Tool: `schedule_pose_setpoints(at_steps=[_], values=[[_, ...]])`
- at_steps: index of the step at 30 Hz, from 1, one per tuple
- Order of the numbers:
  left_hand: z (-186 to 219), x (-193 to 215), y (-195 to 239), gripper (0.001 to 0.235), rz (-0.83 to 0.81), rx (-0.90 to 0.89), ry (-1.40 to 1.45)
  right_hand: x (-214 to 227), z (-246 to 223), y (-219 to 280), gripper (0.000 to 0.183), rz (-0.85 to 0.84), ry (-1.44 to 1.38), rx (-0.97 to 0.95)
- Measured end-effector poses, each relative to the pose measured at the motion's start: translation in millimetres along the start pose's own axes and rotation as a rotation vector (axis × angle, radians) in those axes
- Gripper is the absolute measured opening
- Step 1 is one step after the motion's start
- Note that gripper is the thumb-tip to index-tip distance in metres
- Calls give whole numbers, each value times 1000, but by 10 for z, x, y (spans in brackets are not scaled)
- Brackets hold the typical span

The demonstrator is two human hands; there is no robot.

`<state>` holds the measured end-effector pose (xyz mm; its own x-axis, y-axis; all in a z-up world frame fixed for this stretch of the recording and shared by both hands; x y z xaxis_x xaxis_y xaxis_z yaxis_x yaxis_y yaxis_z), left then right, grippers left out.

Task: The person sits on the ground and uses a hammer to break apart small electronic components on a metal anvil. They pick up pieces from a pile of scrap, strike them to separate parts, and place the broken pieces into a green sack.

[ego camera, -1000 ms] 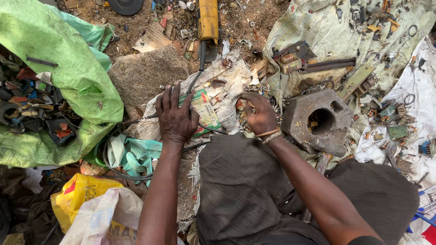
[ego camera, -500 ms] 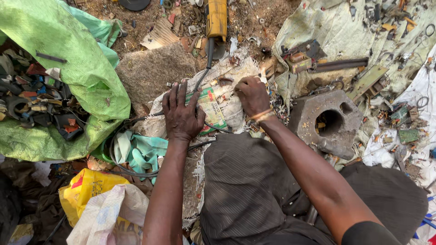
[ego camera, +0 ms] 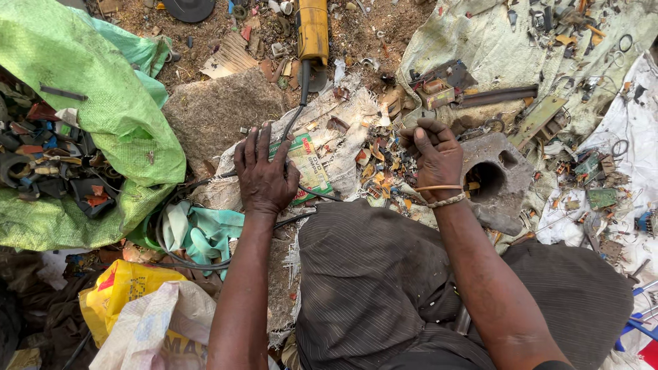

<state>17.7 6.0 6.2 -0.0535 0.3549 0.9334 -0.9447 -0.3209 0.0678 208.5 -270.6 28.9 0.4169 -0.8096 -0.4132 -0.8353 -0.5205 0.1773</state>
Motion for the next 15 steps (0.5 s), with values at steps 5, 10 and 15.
schedule_pose_setpoints(at_steps=[5, 10, 15], values=[[-19, -5, -6, 49, 8, -5, 16, -79, -169, -66, 23, -79, -186, 17], [-18, 9, 4, 47, -1, 5, 7, 10, -482, 23, 19, -79, -262, 19], [-7, 15, 0, 48, 5, -9, 10, 839, -1130, 453, 19, 135, -4, 228]])
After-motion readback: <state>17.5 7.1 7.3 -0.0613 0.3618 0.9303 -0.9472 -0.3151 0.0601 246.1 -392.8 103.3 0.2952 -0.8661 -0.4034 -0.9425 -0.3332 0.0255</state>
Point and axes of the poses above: each hand's wrist, its own y-axis away from the middle knuckle, its own x-axis out of the back of the hand, z = x × y, the point moved 2 cm from there along -y, towards the middle knuckle, and after that the axes turned 15 degrees about -z, right-handed, at the moved point
